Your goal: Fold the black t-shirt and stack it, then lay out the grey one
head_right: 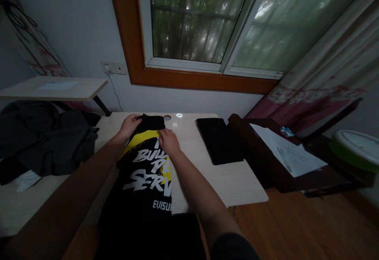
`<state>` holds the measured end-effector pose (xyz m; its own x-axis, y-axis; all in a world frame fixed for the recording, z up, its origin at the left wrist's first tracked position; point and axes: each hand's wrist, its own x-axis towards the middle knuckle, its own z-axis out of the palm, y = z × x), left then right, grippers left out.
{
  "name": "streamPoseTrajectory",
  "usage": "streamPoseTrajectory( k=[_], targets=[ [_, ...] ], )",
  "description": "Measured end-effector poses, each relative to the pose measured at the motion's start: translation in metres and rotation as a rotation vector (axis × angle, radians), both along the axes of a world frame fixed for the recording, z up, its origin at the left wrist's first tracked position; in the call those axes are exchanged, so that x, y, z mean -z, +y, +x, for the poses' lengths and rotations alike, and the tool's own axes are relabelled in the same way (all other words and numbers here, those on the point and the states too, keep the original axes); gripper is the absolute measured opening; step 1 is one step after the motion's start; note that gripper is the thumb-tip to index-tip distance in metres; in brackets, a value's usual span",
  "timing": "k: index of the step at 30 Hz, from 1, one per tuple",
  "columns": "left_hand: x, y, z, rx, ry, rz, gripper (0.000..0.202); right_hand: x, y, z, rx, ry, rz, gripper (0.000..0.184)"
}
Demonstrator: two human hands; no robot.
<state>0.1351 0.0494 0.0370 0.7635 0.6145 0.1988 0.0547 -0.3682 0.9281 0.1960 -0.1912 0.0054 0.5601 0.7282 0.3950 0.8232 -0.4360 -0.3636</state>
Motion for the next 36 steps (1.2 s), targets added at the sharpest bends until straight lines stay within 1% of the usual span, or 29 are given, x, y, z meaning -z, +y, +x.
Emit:
streamPoseTrajectory(
  k=[2,5,7,9,11,13,14,17,18,19,21,23,26,29,32,34,36],
  targets=[
    [-0.009,-0.018,-0.002,0.064,-0.035,0.133,0.024,0.002,0.001,0.006,0.013,0.056,0.100,0.041],
    [-0.017,-0.043,-0.012,0.272,-0.031,0.444,0.028,0.004,0.003,0.015,0.041,0.141,0.254,0.050],
    [-0.018,-0.056,-0.018,0.382,-0.005,0.586,0.032,0.002,0.005,0.020,0.045,0.176,0.310,0.059],
    [-0.018,-0.065,-0.023,0.440,0.012,0.668,0.036,-0.003,0.007,0.024,0.019,0.185,0.341,0.068],
    [-0.018,-0.069,-0.025,0.466,0.010,0.709,0.041,-0.011,0.009,0.028,-0.036,0.186,0.356,0.074],
    [-0.019,-0.070,-0.025,0.471,0.006,0.714,0.044,-0.019,0.012,0.035,-0.119,0.190,0.345,0.073],
    [-0.019,-0.069,-0.025,0.467,0.002,0.705,0.044,-0.023,0.013,0.039,-0.172,0.190,0.321,0.069],
    [-0.019,-0.066,-0.024,0.441,-0.039,0.650,0.041,-0.031,0.019,0.055,-0.327,0.171,0.197,0.045],
    [-0.019,-0.065,-0.024,0.421,-0.063,0.616,0.040,-0.032,0.021,0.060,-0.348,0.166,0.148,0.040],
    [-0.018,-0.064,-0.023,0.398,-0.083,0.571,0.039,-0.033,0.023,0.065,-0.340,0.167,0.103,0.038],
    [-0.018,-0.062,-0.021,0.332,-0.110,0.435,0.040,-0.035,0.025,0.073,-0.265,0.171,0.053,0.040],
    [-0.018,-0.059,-0.017,0.242,-0.132,0.262,0.042,-0.037,0.028,0.077,-0.162,0.160,0.062,0.042],
    [-0.018,-0.050,-0.007,0.087,-0.203,0.004,0.044,-0.044,0.034,0.079,-0.025,0.110,0.159,0.044],
    [-0.016,-0.035,0.003,-0.009,-0.244,-0.190,0.044,-0.053,0.046,0.077,0.066,0.077,0.258,0.050],
    [-0.008,-0.019,0.009,-0.106,-0.173,-0.277,0.037,-0.059,0.059,0.073,0.112,0.097,0.320,0.055],
    [0.000,-0.011,0.010,-0.165,-0.109,-0.298,0.033,-0.058,0.065,0.067,0.124,0.131,0.300,0.055],
    [0.008,-0.005,0.008,-0.190,-0.054,-0.306,0.032,-0.053,0.066,0.060,0.108,0.149,0.243,0.054]
  ],
)
